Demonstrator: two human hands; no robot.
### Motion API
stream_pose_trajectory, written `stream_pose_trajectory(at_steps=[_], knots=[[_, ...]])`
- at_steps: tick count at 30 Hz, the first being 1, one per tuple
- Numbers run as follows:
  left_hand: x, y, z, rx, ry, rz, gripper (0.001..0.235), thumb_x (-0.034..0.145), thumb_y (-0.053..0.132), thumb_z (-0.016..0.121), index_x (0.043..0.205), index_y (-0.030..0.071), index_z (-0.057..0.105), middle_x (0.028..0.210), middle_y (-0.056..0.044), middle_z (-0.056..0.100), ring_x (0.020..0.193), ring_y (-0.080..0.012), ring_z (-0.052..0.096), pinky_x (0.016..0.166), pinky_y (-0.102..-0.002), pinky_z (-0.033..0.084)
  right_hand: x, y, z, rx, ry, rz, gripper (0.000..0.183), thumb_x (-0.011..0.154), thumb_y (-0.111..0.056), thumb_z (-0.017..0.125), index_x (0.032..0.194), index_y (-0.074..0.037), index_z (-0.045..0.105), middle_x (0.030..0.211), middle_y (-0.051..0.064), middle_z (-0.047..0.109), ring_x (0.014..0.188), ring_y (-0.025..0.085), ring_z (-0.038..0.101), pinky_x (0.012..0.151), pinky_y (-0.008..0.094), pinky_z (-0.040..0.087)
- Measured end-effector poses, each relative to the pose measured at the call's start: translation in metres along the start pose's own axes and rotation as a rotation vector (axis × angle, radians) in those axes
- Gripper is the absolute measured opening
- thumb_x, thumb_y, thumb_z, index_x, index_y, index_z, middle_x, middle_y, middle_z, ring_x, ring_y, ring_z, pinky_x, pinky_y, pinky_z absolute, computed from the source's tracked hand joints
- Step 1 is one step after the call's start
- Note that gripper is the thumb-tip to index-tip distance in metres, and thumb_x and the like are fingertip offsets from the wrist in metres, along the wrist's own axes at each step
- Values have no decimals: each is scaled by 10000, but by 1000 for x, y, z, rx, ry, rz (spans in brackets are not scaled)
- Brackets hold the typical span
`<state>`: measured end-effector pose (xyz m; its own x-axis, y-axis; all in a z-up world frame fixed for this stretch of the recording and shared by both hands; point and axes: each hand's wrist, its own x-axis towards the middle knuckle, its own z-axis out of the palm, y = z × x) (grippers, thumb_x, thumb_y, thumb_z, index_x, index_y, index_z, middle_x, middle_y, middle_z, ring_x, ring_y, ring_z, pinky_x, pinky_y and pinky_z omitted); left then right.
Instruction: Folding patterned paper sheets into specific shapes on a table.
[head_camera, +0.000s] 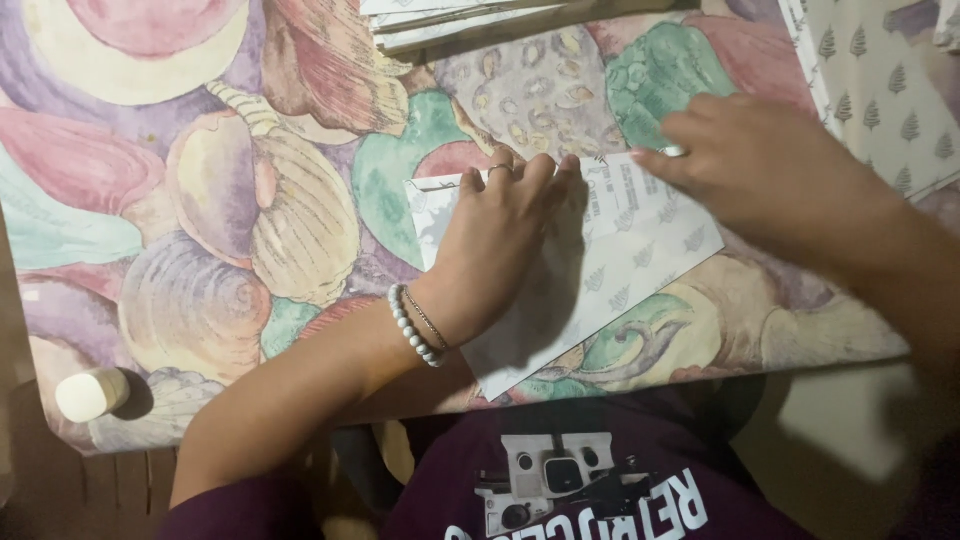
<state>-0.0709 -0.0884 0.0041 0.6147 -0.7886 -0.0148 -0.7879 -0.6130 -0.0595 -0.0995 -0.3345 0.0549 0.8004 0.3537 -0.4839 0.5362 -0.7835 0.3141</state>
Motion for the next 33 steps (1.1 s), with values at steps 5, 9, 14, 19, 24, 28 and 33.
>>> stream_pose_trajectory(at_steps=[5,9,14,19,24,28,33], knots=[[-1,9,11,118,146,-12,544,946,209,586,1471,184,448,1067,7,544,1023,-242,606,763,-416,588,-20,12,11,-104,10,109,538,940,-173,626,1431,-383,564,847,-86,575,839,151,611,631,306,530],[0,19,20,218,178,-79,624,924,391,639,1482,216,422,1070,5,556,1098,-284,600,836,-505,592,-19,17,-1,-118,109,162,472,923,-203,657,1368,-352,611,1044,-40,684,929,152,647,731,268,599],[1,27,22,204,171,-109,623,930,409,595,1492,229,393,1084,3,558,1094,-300,593,883,-611,551,1,-6,-7,174,208,152,425,1027,-175,612,1429,-314,631,877,63,700,708,180,588,566,278,526],[-1,24,21,232,127,-86,660,924,357,620,1526,285,358,1138,-6,542,1207,-345,553,911,-572,548,-8,6,18,61,53,125,512,944,-128,664,1401,-344,586,972,-39,669,817,113,606,620,209,577],[-4,15,13,168,107,-45,586,951,355,570,1508,256,416,1106,-9,537,1041,-268,581,875,-486,541,-30,24,40,-182,64,103,631,879,-184,700,1453,-389,535,942,-116,634,874,114,619,659,239,552],[-11,-1,22,-78,125,-57,520,1041,181,537,1516,54,368,1086,-46,586,1011,-243,631,954,-368,588,-31,12,32,-120,44,165,595,967,-24,573,1473,-337,550,887,-133,634,815,68,591,571,183,537],[-16,1,25,-4,234,-35,412,1028,182,527,1418,55,494,1102,-96,564,992,-295,613,927,-429,565,-11,-6,-8,402,159,308,188,1098,-316,497,1048,-176,613,866,-25,583,745,128,524,642,266,509]])
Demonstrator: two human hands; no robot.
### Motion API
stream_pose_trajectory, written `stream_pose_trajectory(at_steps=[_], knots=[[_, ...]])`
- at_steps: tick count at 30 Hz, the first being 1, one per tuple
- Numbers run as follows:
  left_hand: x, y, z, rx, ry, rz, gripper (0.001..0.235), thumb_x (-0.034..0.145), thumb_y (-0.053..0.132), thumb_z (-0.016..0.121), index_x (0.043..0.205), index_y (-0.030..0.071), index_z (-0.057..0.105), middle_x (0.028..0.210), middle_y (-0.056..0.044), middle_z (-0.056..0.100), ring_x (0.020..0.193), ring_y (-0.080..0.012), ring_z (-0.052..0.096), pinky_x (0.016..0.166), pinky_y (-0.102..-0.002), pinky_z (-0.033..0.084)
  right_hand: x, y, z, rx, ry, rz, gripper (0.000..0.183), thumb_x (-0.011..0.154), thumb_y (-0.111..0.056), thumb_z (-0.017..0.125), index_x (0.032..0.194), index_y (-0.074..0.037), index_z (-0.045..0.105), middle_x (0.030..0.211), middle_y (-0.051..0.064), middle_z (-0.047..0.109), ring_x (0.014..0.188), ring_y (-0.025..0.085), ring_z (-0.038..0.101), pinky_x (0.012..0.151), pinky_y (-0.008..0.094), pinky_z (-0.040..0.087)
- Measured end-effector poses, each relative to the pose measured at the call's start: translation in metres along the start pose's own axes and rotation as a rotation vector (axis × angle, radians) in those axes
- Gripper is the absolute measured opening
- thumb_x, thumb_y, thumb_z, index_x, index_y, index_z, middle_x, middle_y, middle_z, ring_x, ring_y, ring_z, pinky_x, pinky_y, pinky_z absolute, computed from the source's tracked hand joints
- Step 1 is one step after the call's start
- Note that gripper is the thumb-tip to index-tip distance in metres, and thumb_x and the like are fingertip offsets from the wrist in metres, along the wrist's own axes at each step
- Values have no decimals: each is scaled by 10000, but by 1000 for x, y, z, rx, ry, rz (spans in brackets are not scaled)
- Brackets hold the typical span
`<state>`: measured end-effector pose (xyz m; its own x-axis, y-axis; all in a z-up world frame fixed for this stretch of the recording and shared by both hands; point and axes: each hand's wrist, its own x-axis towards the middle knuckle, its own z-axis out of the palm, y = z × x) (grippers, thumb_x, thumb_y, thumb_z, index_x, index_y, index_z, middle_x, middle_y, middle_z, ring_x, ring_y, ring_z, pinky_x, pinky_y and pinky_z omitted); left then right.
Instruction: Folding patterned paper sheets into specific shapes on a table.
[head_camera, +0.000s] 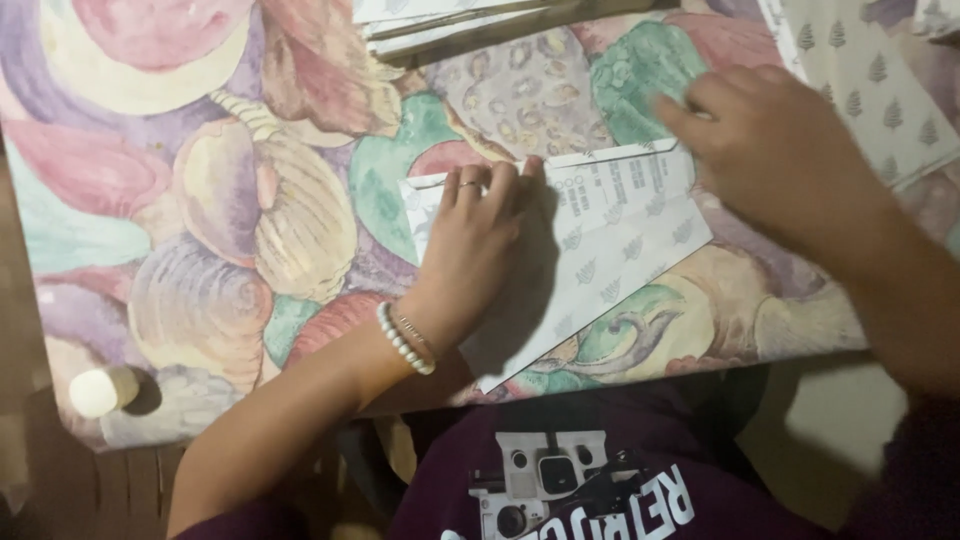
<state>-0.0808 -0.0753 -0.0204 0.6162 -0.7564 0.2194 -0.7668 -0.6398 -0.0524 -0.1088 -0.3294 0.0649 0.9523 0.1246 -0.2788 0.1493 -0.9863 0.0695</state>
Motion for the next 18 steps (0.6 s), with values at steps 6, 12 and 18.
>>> stream_pose_trajectory(at_steps=[6,12,18], knots=[[-2,-4,-7,43,-71,-22,524,972,164,559,1486,145,459,1148,-84,516,1017,-334,597,917,-449,557,30,-16,52,-135,240,-393,660,902,25,561,1512,-225,552,1062,88,655,907,234,610,692,328,567],[-8,-11,-15,85,-124,-7,602,996,276,546,1565,218,358,1192,-122,539,1097,-346,566,987,-484,481,23,7,52,-215,137,-313,609,921,10,556,1468,-256,582,983,46,651,882,200,605,604,287,546],[-2,-19,-26,-186,-131,-59,552,945,33,507,1473,192,487,1143,-164,499,955,-420,549,861,-542,527,1,42,54,-325,-18,-204,573,925,-84,646,1436,-332,568,912,-41,620,818,129,589,587,241,543]])
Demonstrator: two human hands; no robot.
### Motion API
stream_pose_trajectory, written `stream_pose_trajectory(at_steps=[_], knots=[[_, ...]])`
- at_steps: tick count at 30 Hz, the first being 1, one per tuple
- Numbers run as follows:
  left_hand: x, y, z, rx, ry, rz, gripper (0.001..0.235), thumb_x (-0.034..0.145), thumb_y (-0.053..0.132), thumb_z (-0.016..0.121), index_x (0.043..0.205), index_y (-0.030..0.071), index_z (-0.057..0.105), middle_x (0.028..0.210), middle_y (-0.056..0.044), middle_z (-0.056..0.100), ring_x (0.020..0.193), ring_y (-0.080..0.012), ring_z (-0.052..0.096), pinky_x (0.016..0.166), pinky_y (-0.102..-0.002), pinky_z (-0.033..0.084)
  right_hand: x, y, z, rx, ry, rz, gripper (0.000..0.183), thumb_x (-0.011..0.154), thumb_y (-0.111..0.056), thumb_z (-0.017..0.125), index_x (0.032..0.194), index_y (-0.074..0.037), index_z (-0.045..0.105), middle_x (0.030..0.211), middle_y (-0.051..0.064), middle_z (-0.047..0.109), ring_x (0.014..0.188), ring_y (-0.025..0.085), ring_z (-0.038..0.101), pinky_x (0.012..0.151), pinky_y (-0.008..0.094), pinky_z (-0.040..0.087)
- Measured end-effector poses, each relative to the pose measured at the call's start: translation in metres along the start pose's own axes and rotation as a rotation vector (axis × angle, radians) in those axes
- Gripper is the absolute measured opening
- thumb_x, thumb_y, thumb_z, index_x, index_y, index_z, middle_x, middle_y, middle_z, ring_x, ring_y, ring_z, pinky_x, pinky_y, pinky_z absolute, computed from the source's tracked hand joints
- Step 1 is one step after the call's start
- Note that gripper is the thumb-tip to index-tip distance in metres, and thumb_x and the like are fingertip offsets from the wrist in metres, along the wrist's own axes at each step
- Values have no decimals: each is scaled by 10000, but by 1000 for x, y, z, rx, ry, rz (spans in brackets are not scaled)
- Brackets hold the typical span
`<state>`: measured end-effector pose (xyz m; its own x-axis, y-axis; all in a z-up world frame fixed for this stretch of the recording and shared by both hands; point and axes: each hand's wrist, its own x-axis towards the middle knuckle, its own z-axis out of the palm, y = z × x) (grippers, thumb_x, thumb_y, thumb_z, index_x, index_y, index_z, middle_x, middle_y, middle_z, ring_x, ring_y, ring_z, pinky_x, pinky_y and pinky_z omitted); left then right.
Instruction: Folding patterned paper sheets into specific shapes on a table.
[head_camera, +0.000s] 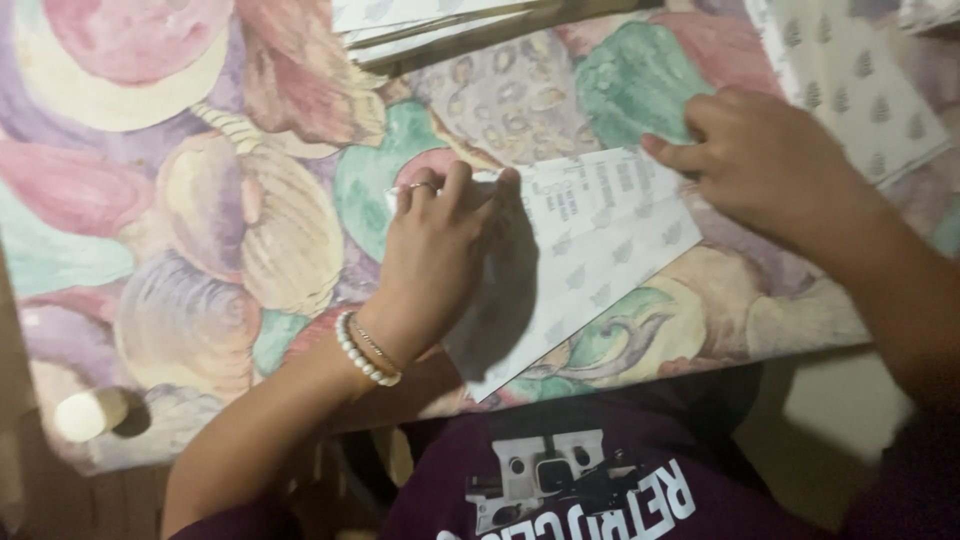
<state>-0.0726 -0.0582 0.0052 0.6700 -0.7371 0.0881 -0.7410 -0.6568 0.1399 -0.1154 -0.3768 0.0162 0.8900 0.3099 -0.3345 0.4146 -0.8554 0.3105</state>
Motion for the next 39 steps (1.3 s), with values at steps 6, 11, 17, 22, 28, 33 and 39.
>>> stream_pose_trajectory(at_steps=[6,11,17,22,28,33,39], knots=[[37,15,-8,-66,-53,54,317,916,72,587,1197,174,691,1212,-127,623,1078,-351,608,999,-583,473,6,-7,4,212,113,52,492,918,49,599,1307,-236,695,833,-18,560,762,192,538,507,320,416],[71,31,19,-42,36,157,136,936,76,583,1057,103,641,1023,-68,636,903,-271,641,776,-455,567,6,-8,24,376,460,36,260,928,74,717,978,-156,825,825,11,502,724,221,522,653,389,401],[90,15,36,-272,-48,103,145,879,124,609,988,75,528,725,-72,625,597,-330,619,462,-477,462,-8,-11,-33,928,584,274,408,1035,159,576,1428,71,640,1218,194,573,904,206,579,678,215,613],[69,11,-30,-731,113,47,176,991,72,623,1018,97,451,631,-29,607,495,-176,558,438,-301,414,-14,25,-15,1154,1079,12,541,1149,-247,555,1484,158,426,1392,322,501,1370,451,527,1154,532,486],[36,-1,-53,-894,540,81,156,1086,151,506,1205,65,562,972,-58,625,694,-176,558,640,-310,423,-7,-8,-24,1152,1032,41,1004,912,-381,701,1694,39,232,904,79,323,882,234,366,1006,403,418],[26,-10,-34,-1019,534,34,307,1104,265,456,1340,85,535,1157,-71,680,931,-206,693,742,-300,593,11,-45,-53,1358,992,-174,716,890,-31,763,1456,120,352,1369,267,516,1374,431,563,1185,504,576],[16,-2,-39,-1226,451,-23,296,1073,242,506,1305,63,548,1232,-101,671,1094,-240,700,910,-338,644,5,-58,-95,1287,770,294,260,928,-13,850,1113,49,677,1055,178,717,938,293,757,753,348,671]])
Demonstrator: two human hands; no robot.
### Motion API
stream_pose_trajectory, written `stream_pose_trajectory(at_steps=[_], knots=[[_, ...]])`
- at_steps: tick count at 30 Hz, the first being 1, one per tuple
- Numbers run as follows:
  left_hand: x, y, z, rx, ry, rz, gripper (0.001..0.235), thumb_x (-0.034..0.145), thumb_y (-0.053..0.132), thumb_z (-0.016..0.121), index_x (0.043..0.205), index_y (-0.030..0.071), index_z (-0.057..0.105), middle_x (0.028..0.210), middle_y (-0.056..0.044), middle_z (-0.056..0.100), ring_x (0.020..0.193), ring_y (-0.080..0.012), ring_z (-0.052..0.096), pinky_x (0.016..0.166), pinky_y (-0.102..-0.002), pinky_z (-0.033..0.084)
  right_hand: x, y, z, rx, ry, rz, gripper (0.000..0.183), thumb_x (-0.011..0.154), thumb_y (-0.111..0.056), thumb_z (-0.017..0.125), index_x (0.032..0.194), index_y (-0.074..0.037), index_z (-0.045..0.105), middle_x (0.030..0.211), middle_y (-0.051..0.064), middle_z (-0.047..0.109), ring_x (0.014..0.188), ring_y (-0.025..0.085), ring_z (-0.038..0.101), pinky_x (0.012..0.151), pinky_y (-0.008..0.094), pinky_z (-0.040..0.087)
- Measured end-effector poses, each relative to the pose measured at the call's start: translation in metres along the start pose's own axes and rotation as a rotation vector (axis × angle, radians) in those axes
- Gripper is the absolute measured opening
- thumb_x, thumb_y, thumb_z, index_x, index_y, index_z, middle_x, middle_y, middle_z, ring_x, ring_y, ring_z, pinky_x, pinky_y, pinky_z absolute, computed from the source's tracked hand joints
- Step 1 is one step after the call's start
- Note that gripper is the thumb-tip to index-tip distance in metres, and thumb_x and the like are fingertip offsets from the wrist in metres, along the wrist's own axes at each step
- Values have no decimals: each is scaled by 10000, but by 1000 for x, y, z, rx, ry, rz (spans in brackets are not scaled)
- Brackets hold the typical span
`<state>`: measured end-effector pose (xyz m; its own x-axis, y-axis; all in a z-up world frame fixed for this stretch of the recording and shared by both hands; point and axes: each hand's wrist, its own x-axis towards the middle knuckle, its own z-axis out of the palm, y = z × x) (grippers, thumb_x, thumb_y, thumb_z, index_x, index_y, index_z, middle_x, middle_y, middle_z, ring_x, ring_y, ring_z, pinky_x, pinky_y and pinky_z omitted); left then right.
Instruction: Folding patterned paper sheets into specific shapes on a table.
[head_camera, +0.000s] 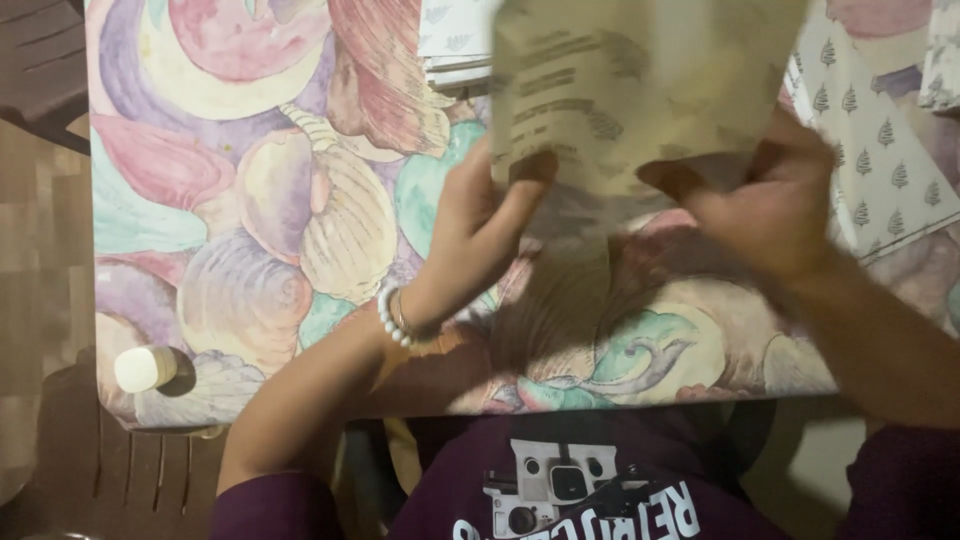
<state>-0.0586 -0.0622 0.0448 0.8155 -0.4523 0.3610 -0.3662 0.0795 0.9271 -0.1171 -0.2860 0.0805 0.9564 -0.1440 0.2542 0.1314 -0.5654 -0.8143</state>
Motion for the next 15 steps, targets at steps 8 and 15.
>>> stream_pose_trajectory(at_steps=[8,15], knots=[[-13,17,-32,-279,98,150,626,999,413,740,1482,121,470,1433,-93,602,1322,-226,643,1176,-357,619,72,-12,-73,-545,-598,-361,895,677,-276,892,1527,-157,635,852,41,794,495,126,565,526,278,476],[12,10,-65,158,-218,-101,364,934,128,732,1262,13,623,1164,-191,733,1011,-233,773,858,-282,686,111,-66,-3,-1054,-1158,132,824,864,-292,714,1556,-573,363,1213,-92,752,735,206,679,671,342,537]])
